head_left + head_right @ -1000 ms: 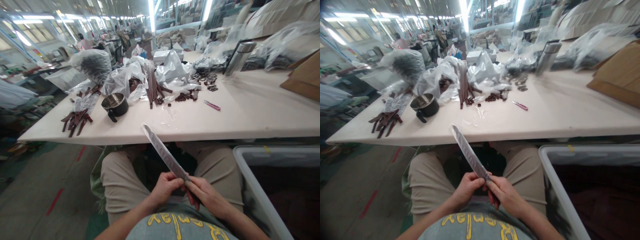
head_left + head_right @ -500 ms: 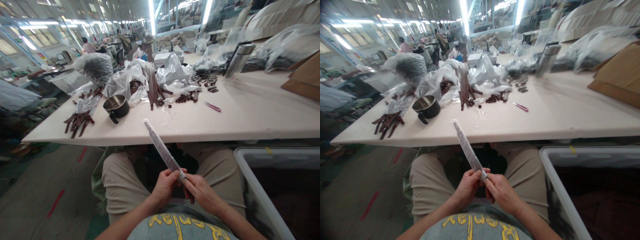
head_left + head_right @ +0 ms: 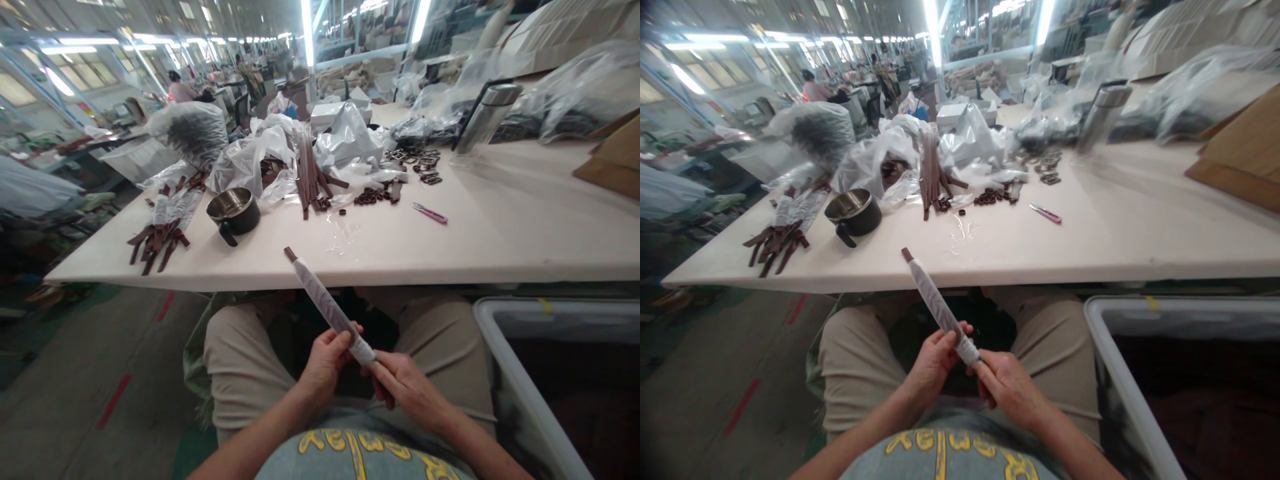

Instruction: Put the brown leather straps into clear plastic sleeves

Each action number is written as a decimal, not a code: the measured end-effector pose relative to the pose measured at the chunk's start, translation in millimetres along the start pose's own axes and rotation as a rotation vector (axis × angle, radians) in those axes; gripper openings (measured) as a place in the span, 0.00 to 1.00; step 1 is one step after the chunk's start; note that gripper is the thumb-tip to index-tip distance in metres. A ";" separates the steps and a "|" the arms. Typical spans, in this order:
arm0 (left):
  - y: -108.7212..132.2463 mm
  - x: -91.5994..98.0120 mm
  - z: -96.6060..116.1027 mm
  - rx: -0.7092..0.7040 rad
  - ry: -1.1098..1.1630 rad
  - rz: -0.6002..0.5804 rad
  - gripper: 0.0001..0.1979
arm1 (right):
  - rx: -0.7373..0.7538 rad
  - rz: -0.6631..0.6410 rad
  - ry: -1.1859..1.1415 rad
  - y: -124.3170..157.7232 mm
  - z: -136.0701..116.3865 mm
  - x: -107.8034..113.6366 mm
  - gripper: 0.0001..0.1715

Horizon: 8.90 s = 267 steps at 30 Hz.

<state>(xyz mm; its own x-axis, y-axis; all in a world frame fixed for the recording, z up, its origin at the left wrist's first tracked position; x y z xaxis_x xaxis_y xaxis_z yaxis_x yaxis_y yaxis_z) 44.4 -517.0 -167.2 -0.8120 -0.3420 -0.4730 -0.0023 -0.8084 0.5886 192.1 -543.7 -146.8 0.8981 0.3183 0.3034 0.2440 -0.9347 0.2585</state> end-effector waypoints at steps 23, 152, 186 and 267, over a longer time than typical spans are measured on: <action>4.5 -1.2 10.7 0.033 0.000 0.009 0.20 | 0.000 -0.048 0.000 9.2 6.2 2.2 0.22; -210.5 -186.4 206.7 -1.251 -1.591 -0.105 0.05 | 0.617 0.644 0.359 -36.0 -4.2 120.3 0.07; -28.6 -75.9 45.3 -0.183 -0.577 -0.154 0.16 | 0.868 0.736 0.630 -7.7 -46.2 105.4 0.19; -22.1 -58.3 8.9 -0.266 -0.364 -0.130 0.18 | 0.726 0.534 0.560 -16.9 -35.2 90.1 0.13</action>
<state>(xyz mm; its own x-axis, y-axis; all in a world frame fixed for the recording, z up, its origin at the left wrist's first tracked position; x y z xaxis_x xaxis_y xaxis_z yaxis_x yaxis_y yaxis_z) 86.5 -474.9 -146.8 -0.9670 -0.0775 -0.2428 -0.0069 -0.9444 0.3289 256.0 -493.6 -91.5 0.7021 -0.3064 0.6428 0.1938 -0.7863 -0.5866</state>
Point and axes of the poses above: each hand's wrist, its own y-axis away from the middle knuckle, its own x-axis out of the back of the hand, z = x × y, the point moved 4 cm from there along -y, towards the middle knuckle, and after that the axes turned 12 degrees about z, right-handed, at the moved point
